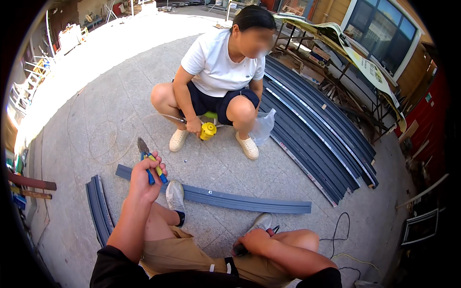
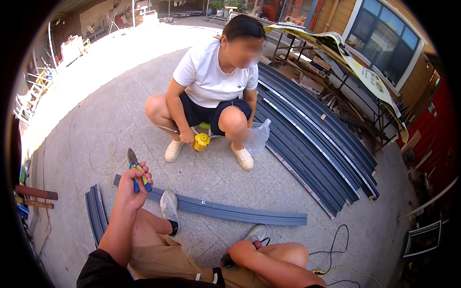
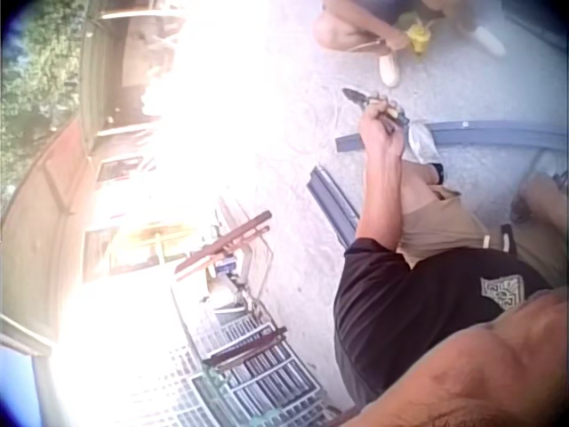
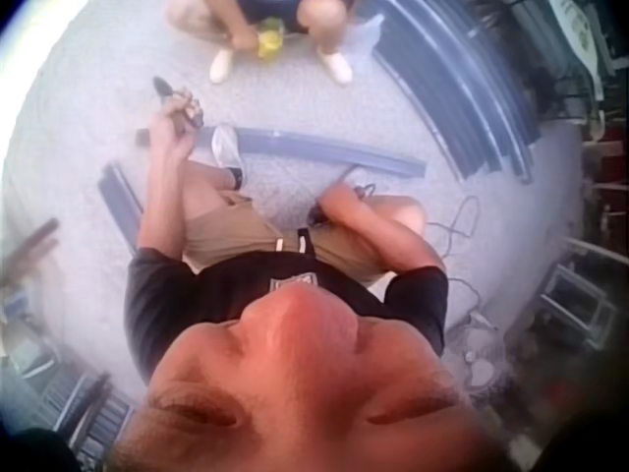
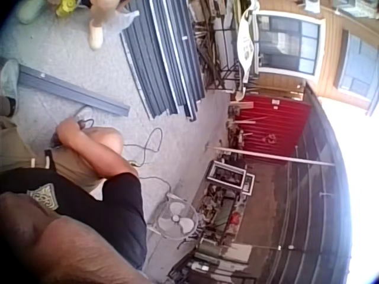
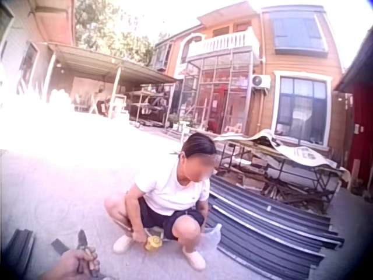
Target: The person uses a drill and pliers to assemble grey metal slats, drilling holes and inserting small metal fasteners while another person assists by holding the assembly and a pneumatic tool.
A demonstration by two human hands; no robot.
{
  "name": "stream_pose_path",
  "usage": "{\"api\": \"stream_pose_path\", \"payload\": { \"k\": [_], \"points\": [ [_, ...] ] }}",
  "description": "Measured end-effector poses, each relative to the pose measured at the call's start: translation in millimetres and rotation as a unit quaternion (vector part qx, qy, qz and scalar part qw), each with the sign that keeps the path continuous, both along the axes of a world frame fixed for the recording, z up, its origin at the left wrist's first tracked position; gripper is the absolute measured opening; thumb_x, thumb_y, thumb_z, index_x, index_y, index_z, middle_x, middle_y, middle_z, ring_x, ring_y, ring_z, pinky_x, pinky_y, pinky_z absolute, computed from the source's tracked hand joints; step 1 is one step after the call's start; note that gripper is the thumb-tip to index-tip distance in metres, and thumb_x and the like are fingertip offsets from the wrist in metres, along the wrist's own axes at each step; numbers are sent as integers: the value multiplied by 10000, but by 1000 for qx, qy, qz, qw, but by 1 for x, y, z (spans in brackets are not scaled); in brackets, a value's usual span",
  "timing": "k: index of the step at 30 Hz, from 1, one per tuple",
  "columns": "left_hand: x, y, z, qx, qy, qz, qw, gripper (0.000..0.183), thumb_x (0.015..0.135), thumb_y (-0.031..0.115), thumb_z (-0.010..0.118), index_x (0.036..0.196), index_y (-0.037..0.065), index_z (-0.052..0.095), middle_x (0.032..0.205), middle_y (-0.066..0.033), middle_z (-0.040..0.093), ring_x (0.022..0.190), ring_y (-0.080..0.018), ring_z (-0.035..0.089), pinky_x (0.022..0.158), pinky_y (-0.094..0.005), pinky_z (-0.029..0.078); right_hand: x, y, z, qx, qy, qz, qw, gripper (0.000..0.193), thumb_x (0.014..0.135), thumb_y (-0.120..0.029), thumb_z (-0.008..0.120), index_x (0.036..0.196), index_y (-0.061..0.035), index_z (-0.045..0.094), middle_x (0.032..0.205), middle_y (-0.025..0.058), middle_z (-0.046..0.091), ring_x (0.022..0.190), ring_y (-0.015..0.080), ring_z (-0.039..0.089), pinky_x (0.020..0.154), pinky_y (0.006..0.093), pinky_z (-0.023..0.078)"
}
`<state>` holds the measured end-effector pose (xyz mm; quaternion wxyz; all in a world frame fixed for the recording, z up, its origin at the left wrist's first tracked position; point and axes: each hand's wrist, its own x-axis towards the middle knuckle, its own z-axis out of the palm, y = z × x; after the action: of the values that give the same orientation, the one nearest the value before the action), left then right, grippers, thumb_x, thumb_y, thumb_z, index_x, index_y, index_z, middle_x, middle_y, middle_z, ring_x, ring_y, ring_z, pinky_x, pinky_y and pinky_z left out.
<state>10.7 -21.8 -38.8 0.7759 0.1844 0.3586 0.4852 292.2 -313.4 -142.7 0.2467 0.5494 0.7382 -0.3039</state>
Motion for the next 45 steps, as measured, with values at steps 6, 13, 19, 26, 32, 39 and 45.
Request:
{"api": "stream_pose_path", "payload": {
  "k": [6, 13, 19, 26, 32, 39, 45],
  "points": [
    [-3, -1, -2, 4, -4, -4, 1000, 394, 864, -9, 592, 1255, 35, 561, 1008, -69, 646, 844, -218, 639, 753, -362, 585, -2, 5, 5, -19, -13, -6, 1000, 316, 1033, -237, 549, 1287, -173, 726, 1108, 158, 802, 1009, 383, 793, 814, 502, 629],
    [-2, -2, -1, 9, -2, -4, 1000, 378, 872, 2, 593, 1247, 31, 561, 1005, -69, 646, 850, -220, 637, 763, -367, 576, -1, 5, 2, -16, -5, -2, 1000, 330, 1014, -223, 568, 1306, -190, 719, 1109, 156, 798, 1016, 379, 789, 816, 504, 628],
    [2, -6, 6, 0, 11, -2, 1000, 355, 871, 5, 600, 1224, 39, 574, 1004, -62, 645, 851, -216, 635, 768, -360, 566, 1, 3, 0, -10, 8, -9, 1000, 334, 996, -218, 590, 1299, -220, 730, 1130, 134, 797, 1031, 368, 781, 842, 501, 618],
    [7, -4, 0, 0, -2, -21, 1000, 340, 875, 9, 601, 1212, 48, 586, 1008, -56, 641, 855, -213, 631, 775, -359, 567, 2, 1, -6, -21, 6, -21, 1000, 356, 985, -218, 601, 1318, -219, 728, 1122, 134, 799, 1029, 367, 782, 844, 501, 617],
    [10, -4, -4, -9, 1, -23, 1000, 361, 871, 13, 611, 1229, 48, 581, 1016, -58, 645, 853, -216, 634, 777, -360, 571, 1, 3, -1, -12, 2, -23, 1000, 363, 977, -206, 603, 1319, -198, 725, 1108, 142, 801, 1018, 379, 786, 838, 501, 622],
    [10, -6, -3, 0, -1, -26, 1000, 366, 874, 23, 613, 1238, 44, 581, 1008, -57, 652, 851, -214, 634, 776, -363, 573, 3, -1, -1, -9, 8, -26, 1000, 360, 976, -210, 606, 1317, -197, 718, 1102, 142, 802, 1003, 375, 788, 823, 502, 620],
    [6, -7, -8, -11, -4, -41, 999, 371, 881, 23, 612, 1250, 37, 581, 1019, -60, 660, 856, -212, 635, 780, -358, 569, 2, -6, 0, 0, -17, -7, 1000, 351, 974, -207, 610, 1306, -205, 724, 1094, 142, 805, 1001, 365, 790, 820, 498, 618]
  ]
}}
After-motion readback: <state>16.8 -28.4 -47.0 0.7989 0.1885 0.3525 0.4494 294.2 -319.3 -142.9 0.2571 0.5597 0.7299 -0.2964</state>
